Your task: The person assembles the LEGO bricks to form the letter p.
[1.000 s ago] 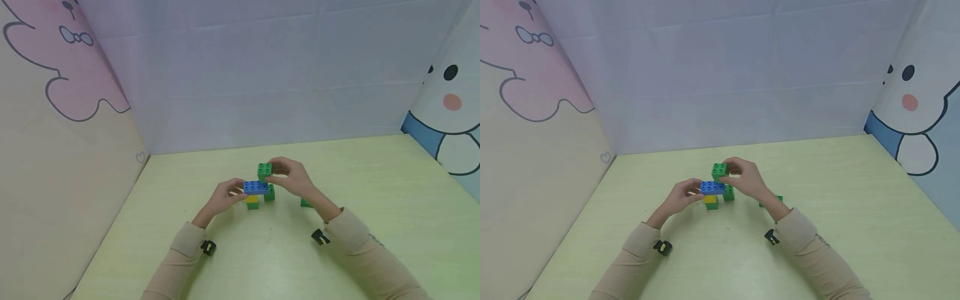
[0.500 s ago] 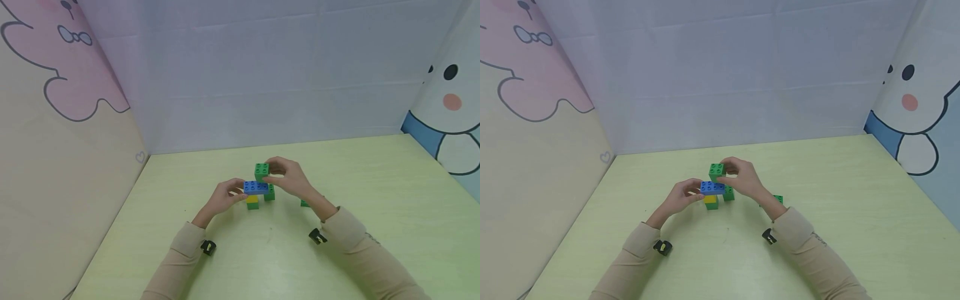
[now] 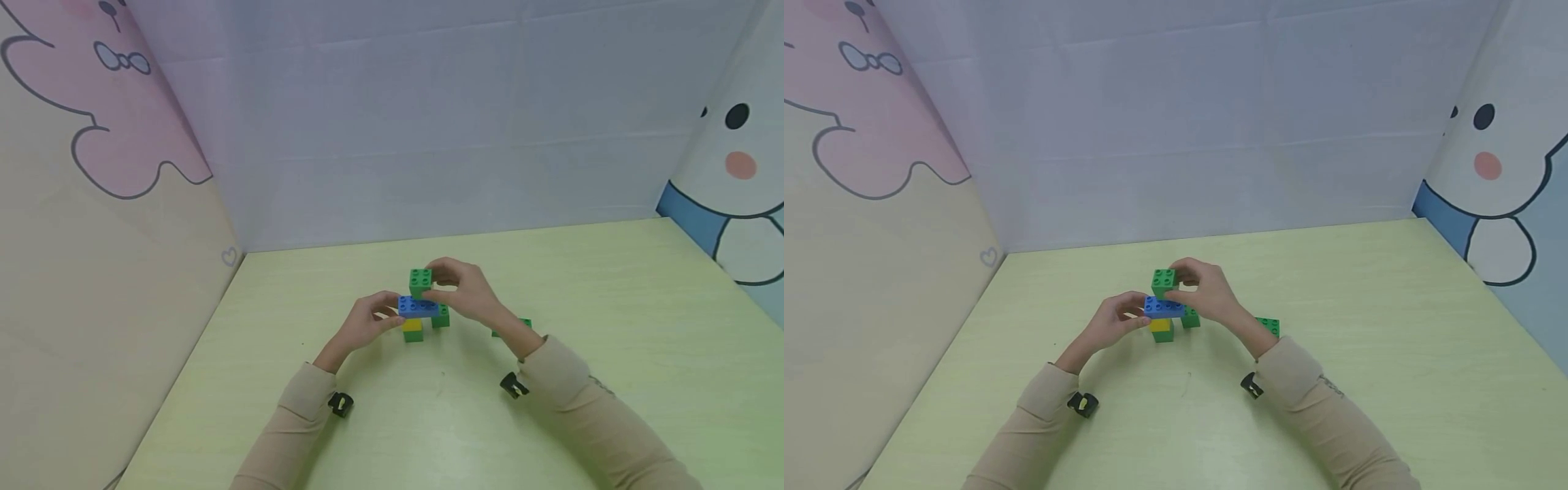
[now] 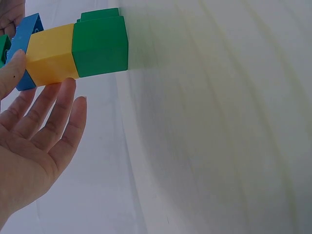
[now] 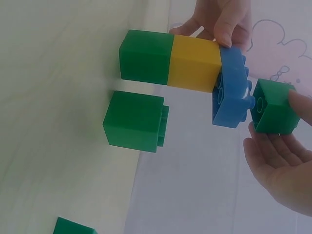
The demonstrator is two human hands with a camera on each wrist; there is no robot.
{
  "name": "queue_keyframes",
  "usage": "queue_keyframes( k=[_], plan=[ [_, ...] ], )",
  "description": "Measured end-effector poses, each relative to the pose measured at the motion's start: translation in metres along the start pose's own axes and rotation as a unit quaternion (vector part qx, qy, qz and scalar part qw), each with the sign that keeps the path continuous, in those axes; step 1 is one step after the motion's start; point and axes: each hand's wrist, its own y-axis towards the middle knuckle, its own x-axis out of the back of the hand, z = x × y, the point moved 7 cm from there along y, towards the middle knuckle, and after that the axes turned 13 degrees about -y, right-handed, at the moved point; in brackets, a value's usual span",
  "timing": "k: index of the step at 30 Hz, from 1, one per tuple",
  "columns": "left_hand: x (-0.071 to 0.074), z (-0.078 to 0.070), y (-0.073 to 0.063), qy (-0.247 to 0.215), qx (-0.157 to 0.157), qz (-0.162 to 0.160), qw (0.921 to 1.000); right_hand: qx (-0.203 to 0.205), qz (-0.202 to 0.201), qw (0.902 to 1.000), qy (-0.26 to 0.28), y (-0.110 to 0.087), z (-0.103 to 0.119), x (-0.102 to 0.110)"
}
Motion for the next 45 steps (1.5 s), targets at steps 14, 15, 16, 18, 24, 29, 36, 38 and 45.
queue_keyframes(
  k=[14, 15, 16, 18, 24, 29, 36, 38, 45],
  plan=[
    [0.006, 0.038, 0.008, -0.01, -0.003, -0.01, 0.9999, -0.01, 0.014, 0.9998, -0.011, 0.002, 0.001, -0.01],
    [0.006, 0.038, 0.008, -0.011, -0.004, -0.01, 0.9999, -0.009, 0.015, 0.9998, -0.01, 0.003, 0.001, -0.011],
    [0.006, 0.038, 0.008, -0.011, -0.004, -0.011, 0.9999, -0.007, 0.015, 0.9998, -0.009, 0.003, 0.001, -0.011],
    [0.006, 0.037, 0.008, -0.01, -0.004, -0.012, 0.9999, 0.0, 0.017, 0.9998, -0.009, 0.003, 0.002, -0.013],
    [0.007, 0.038, 0.009, -0.004, -0.004, -0.014, 0.9999, 0.02, 0.014, 0.9996, -0.012, 0.003, 0.004, -0.017],
    [0.007, 0.039, 0.008, -0.003, -0.003, -0.014, 0.9999, 0.013, 0.018, 0.9998, 0.0, 0.003, 0.004, -0.019],
    [0.007, 0.039, 0.008, -0.002, -0.008, -0.014, 0.9999, 0.005, 0.026, 0.9996, 0.007, 0.004, 0.0, -0.024],
    [0.007, 0.038, 0.008, -0.006, -0.011, -0.013, 0.9998, 0.006, 0.028, 0.9996, 0.004, 0.005, 0.0, -0.025],
    [0.003, 0.0, -0.001, 0.005, -0.003, -0.006, 1.0, 0.005, 0.036, 0.9993, -0.006, 0.006, 0.0, -0.026]
  ],
)
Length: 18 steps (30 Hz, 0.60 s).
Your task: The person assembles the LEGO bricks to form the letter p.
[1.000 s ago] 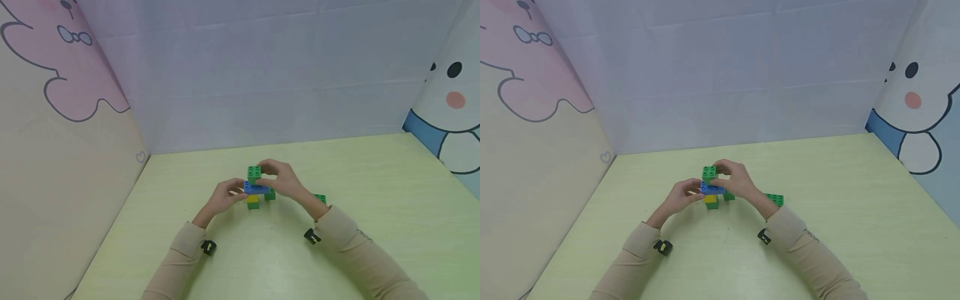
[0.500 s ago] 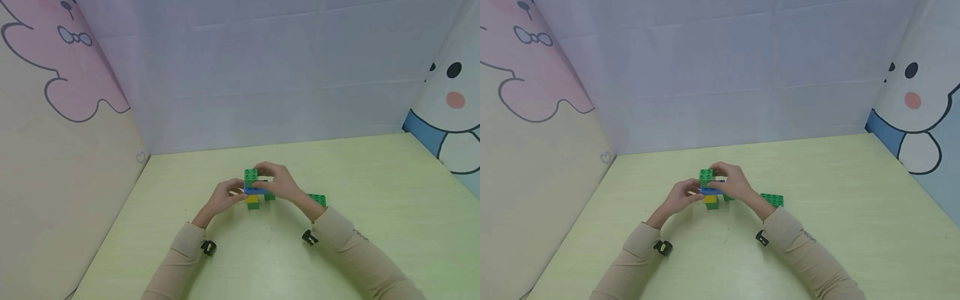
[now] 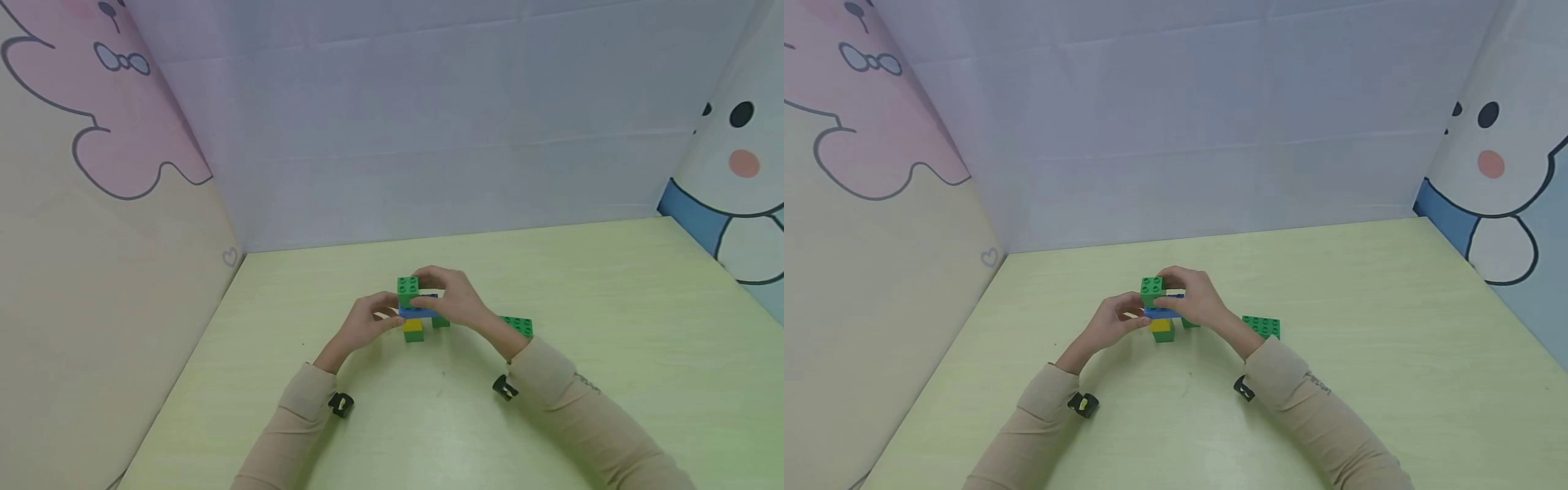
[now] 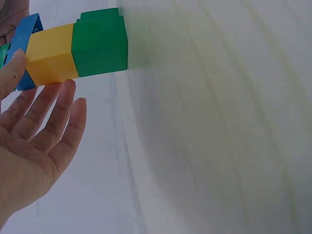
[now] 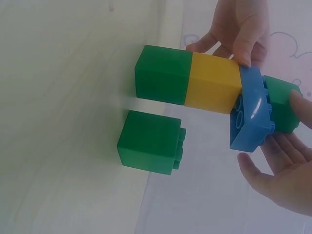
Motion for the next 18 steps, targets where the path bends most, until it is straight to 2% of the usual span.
queue_keyframes(
  k=[18],
  plan=[
    [-0.0005, -0.0017, -0.0001, 0.005, -0.003, 0.0, 1.0, 0.012, 0.009, 0.9996, -0.026, 0.0004, 0.004, -0.0029]
  ],
)
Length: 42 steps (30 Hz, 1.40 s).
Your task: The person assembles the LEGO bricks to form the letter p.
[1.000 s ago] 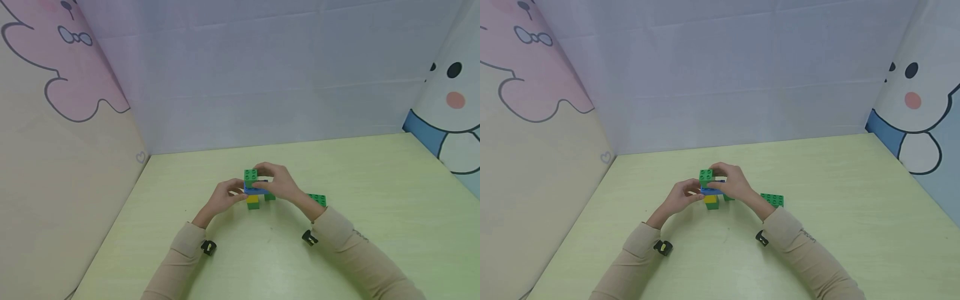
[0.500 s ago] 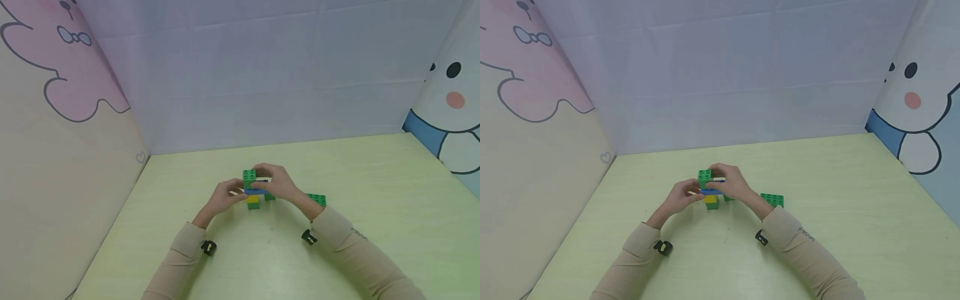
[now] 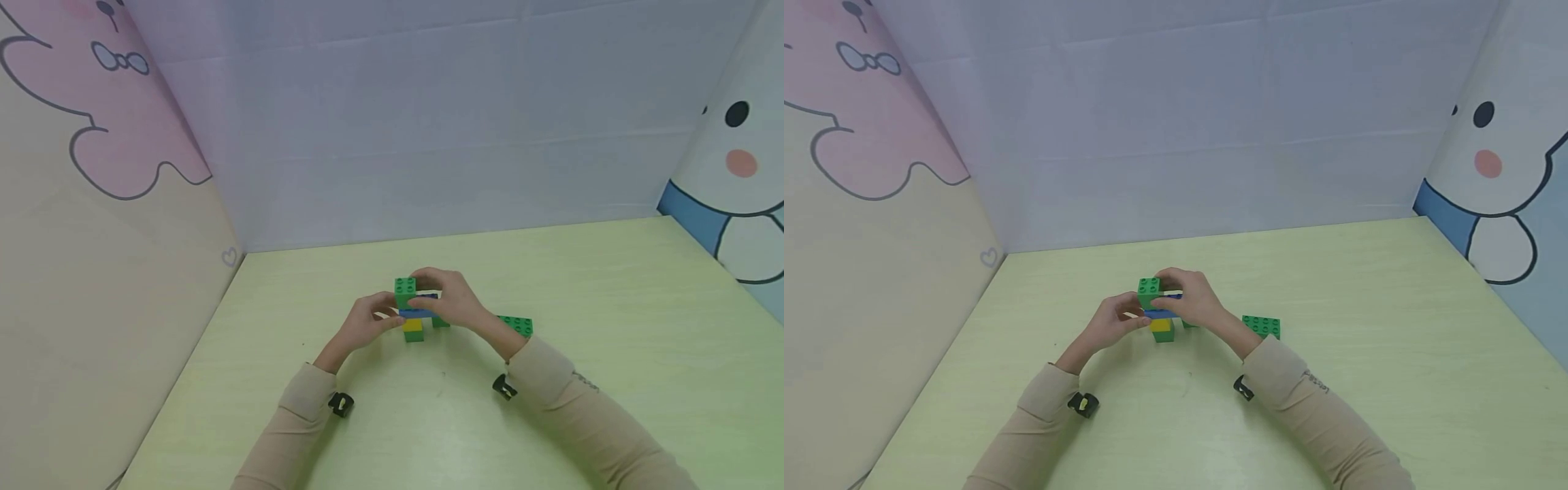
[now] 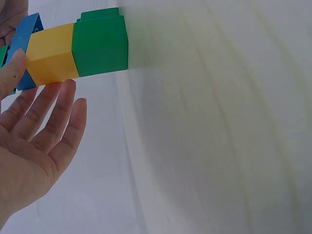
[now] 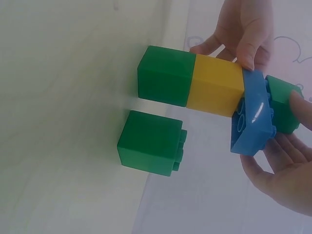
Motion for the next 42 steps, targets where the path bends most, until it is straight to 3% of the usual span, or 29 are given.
queue_keyframes(
  k=[29, 42],
  plan=[
    [0.0, 0.001, -0.001, -0.003, 0.002, 0.002, 1.0, 0.042, 0.008, 0.9963, -0.074, 0.0, 0.012, 0.005],
    [-0.001, -0.003, -0.001, -0.001, -0.006, 0.005, 1.0, 0.033, 0.018, 0.9947, -0.096, -0.001, 0.011, 0.003]
  ],
)
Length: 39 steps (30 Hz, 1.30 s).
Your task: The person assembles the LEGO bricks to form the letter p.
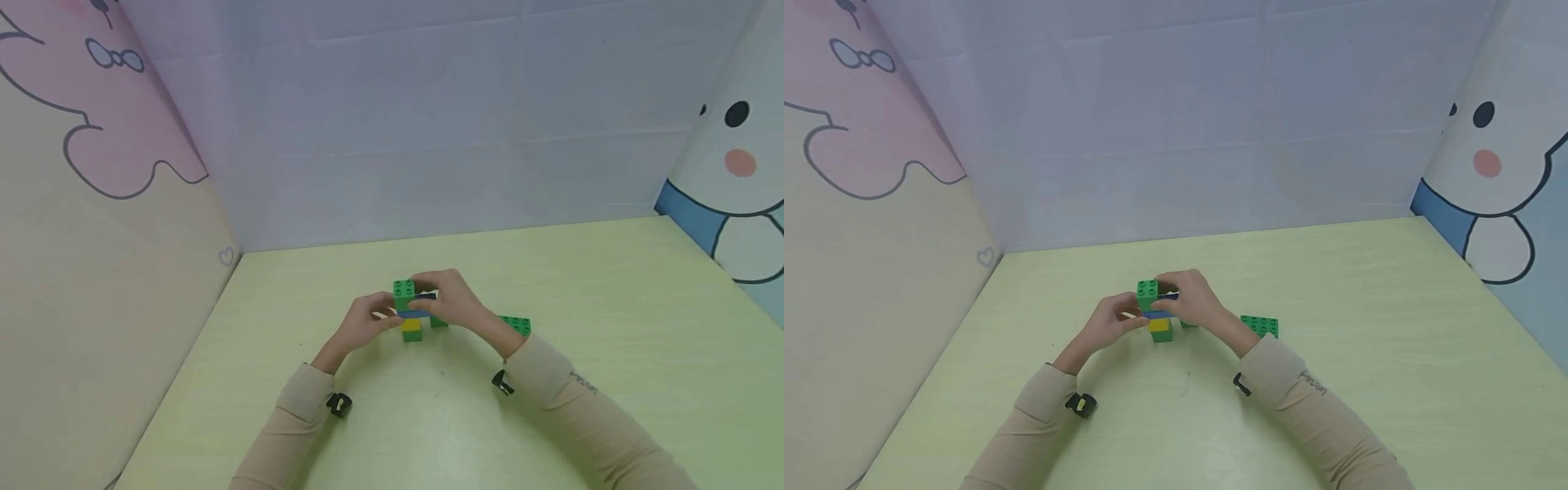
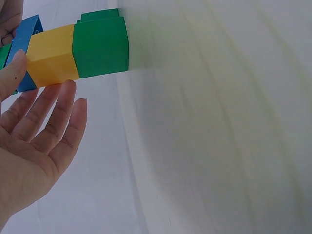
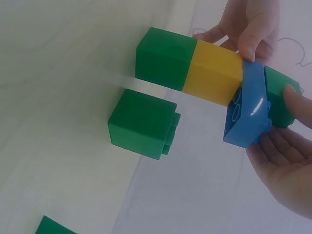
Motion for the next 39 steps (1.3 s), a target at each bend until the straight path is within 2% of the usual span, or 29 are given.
queue_keyframes(
  k=[5, 18, 25, 30, 39],
  plan=[
    [0.0, 0.0, 0.0, 0.001, 0.0, -0.001, 1.0, 0.004, 0.004, 0.9999, -0.011, 0.001, 0.003, 0.0],
    [0.0, 0.002, 0.0, 0.004, 0.001, -0.001, 1.0, 0.051, -0.006, 0.9969, -0.06, 0.002, 0.009, 0.001],
    [0.002, 0.038, 0.009, -0.001, 0.002, -0.005, 1.0, 0.054, 0.0, 0.9966, -0.062, 0.002, 0.01, 0.002],
    [0.003, 0.042, 0.01, -0.009, -0.005, -0.004, 0.9999, 0.048, 0.008, 0.9974, -0.053, 0.002, 0.01, 0.004],
    [0.0, 0.039, 0.012, -0.011, -0.014, 0.003, 0.9998, 0.035, 0.024, 0.9988, -0.024, 0.0, 0.003, 0.005]
  ],
)
